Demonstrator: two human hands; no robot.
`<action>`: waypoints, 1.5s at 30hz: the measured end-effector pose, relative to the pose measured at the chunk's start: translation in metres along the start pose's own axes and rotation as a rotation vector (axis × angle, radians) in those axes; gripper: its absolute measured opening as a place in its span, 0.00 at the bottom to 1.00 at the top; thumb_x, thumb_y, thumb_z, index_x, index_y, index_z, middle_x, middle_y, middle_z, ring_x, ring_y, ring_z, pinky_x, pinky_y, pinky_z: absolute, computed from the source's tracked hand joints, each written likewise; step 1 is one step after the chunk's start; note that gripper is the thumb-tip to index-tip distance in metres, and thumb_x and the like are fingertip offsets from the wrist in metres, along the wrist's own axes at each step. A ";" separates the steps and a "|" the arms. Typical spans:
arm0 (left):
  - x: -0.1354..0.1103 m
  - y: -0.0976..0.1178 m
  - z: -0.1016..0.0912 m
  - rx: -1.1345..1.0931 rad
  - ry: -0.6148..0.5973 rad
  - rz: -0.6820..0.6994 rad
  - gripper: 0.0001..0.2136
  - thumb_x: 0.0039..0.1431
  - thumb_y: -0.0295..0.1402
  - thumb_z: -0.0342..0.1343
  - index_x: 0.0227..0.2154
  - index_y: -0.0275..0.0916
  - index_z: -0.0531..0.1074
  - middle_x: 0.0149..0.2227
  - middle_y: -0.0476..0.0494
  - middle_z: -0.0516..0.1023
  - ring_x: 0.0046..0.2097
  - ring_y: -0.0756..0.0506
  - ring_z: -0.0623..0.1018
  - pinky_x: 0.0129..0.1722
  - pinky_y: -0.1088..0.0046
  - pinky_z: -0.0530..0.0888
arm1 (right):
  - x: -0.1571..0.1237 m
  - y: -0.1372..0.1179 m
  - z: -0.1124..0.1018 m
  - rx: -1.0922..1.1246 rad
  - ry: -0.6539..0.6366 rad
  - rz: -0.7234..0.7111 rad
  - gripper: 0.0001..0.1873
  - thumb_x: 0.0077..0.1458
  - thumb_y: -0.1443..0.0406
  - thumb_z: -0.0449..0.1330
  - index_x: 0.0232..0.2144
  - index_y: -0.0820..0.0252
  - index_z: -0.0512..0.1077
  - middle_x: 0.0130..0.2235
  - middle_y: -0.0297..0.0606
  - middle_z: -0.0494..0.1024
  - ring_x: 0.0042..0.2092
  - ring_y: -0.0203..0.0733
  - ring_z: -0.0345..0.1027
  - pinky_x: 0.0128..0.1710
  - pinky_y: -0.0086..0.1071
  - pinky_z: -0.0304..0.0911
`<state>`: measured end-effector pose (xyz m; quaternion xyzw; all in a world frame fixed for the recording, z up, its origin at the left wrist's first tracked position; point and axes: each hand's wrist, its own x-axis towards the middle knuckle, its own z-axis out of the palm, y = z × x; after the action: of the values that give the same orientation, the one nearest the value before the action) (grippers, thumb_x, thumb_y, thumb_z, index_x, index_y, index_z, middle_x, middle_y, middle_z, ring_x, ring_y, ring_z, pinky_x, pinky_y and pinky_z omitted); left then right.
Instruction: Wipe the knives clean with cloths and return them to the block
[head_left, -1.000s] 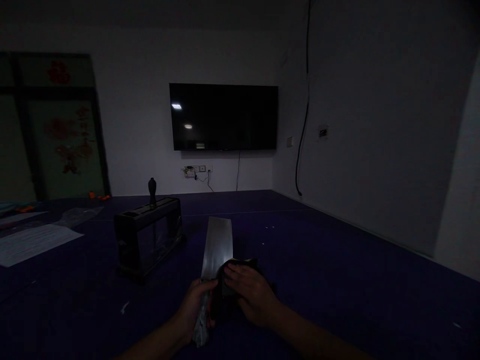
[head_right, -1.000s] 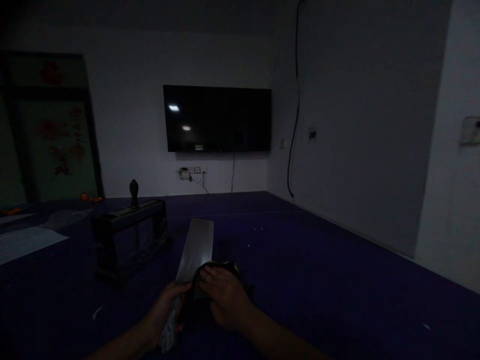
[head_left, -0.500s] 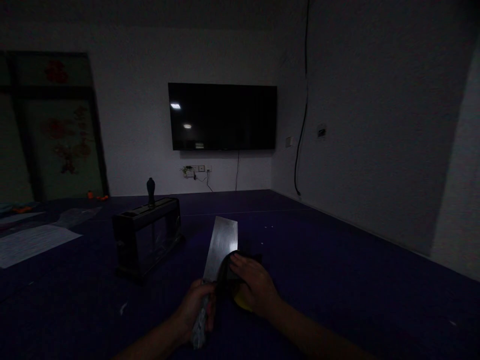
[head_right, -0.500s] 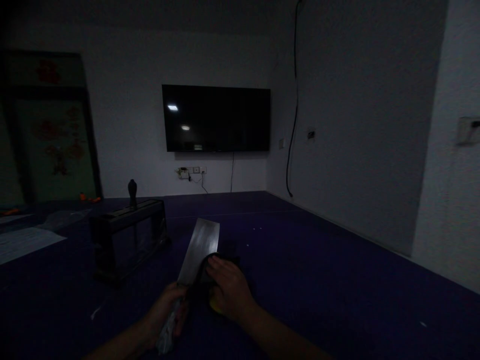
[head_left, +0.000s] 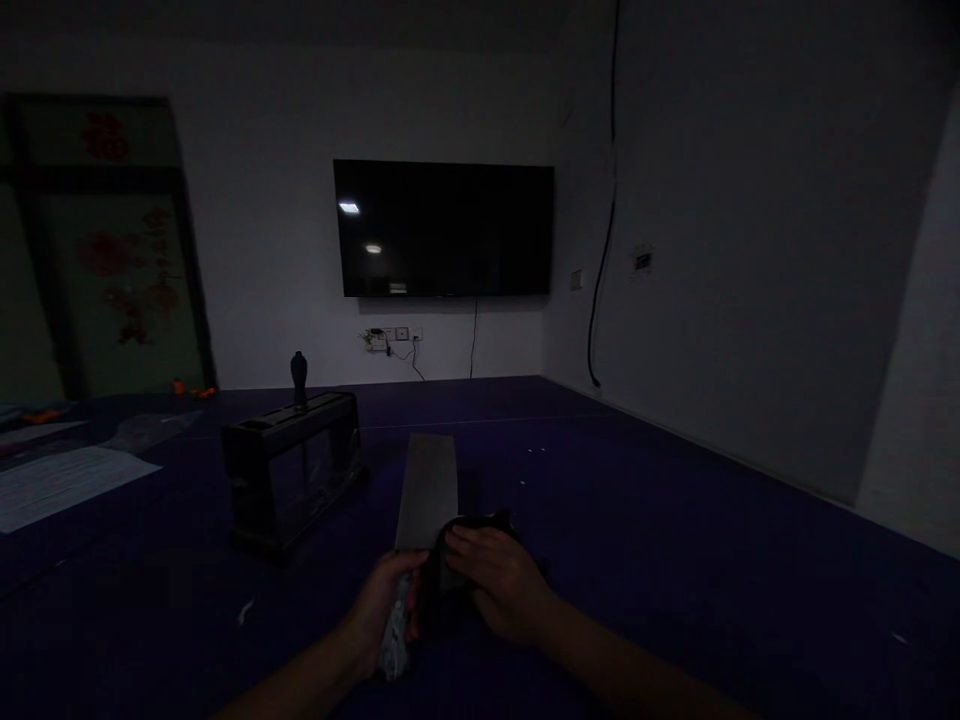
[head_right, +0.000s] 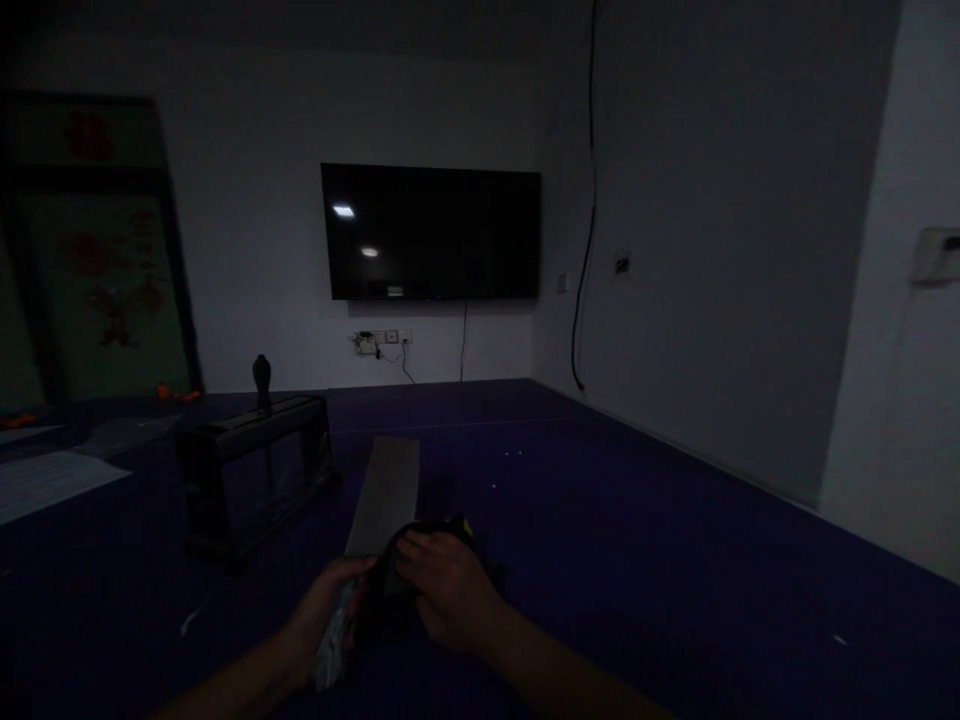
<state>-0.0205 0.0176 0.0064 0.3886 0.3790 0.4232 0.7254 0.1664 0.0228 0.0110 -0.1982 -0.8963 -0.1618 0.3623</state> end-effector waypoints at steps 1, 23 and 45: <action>0.000 0.000 0.000 0.013 0.012 0.030 0.16 0.45 0.42 0.55 0.14 0.38 0.59 0.08 0.56 0.58 0.09 0.55 0.59 0.09 0.81 0.54 | 0.000 0.000 0.000 0.006 0.011 0.005 0.24 0.42 0.74 0.48 0.44 0.67 0.70 0.50 0.47 0.71 0.54 0.44 0.62 0.49 0.41 0.63; 0.002 -0.009 -0.002 0.184 -0.080 0.123 0.16 0.43 0.40 0.53 0.09 0.36 0.61 0.06 0.52 0.58 0.07 0.51 0.61 0.06 0.80 0.52 | -0.007 0.026 0.000 -0.153 0.094 0.108 0.30 0.41 0.75 0.46 0.50 0.70 0.64 0.53 0.51 0.67 0.59 0.47 0.54 0.52 0.45 0.60; -0.001 -0.003 -0.001 0.212 -0.194 0.091 0.17 0.44 0.38 0.53 0.08 0.36 0.60 0.06 0.52 0.57 0.08 0.52 0.61 0.06 0.81 0.50 | -0.009 0.025 0.004 -0.152 0.175 0.249 0.30 0.43 0.75 0.46 0.51 0.66 0.63 0.54 0.47 0.67 0.57 0.45 0.56 0.52 0.45 0.59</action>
<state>-0.0212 0.0160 0.0039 0.5189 0.3317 0.3736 0.6937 0.1814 0.0438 0.0057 -0.3196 -0.8151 -0.1996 0.4400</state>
